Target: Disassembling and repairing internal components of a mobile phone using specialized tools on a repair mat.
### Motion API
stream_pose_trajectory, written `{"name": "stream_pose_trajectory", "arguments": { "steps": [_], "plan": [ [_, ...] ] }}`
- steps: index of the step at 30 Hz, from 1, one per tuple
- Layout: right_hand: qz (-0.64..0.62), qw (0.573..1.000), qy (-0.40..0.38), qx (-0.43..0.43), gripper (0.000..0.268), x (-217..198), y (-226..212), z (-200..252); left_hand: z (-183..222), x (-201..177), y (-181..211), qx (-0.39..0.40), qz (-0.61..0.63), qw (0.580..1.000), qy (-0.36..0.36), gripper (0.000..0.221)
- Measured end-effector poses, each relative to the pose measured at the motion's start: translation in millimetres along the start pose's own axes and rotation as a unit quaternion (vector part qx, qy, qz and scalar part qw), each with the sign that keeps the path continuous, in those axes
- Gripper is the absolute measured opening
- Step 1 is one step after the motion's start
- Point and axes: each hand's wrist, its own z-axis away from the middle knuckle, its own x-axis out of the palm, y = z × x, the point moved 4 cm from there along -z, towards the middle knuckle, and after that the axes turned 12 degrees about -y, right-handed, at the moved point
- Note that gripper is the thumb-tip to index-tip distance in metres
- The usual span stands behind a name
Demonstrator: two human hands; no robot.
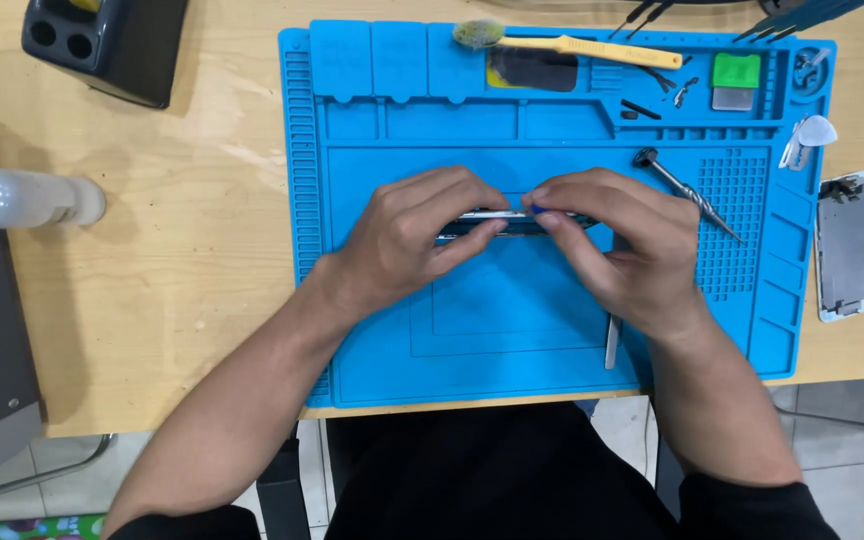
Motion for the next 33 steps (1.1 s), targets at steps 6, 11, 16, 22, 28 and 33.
{"name": "stream_pose_trajectory", "arguments": {
  "steps": [6, 11, 16, 22, 28, 33],
  "plan": [
    [-0.014, 1.000, 0.011, -0.006, 0.008, 2.5, 4.8, 1.7, -0.7, -1.2, 1.1, 0.000, 0.001, 1.000, 0.003, 0.009],
    [-0.013, 1.000, 0.007, -0.007, 0.009, 4.2, 6.5, -0.3, -0.1, 0.0, -0.2, -0.003, -0.004, 1.000, 0.004, 0.009],
    [-0.004, 1.000, -0.002, -0.003, 0.008, 3.9, 5.6, -3.8, -0.7, -0.6, 0.6, 0.000, -0.003, 1.000, 0.004, 0.009],
    [0.013, 1.000, -0.014, -0.015, 0.010, 5.1, 6.1, -5.5, -1.5, -1.8, 1.2, 0.002, -0.002, 1.000, 0.003, 0.008],
    [0.026, 0.998, -0.030, -0.044, 0.010, 6.5, 2.4, -7.7, -1.4, -2.0, 1.7, 0.006, 0.003, 1.000, 0.004, 0.009],
    [0.014, 0.999, -0.014, -0.043, 0.010, 8.4, 6.1, -5.2, -1.7, -2.2, 2.5, 0.004, -0.006, 1.000, 0.000, 0.009]
  ]
}}
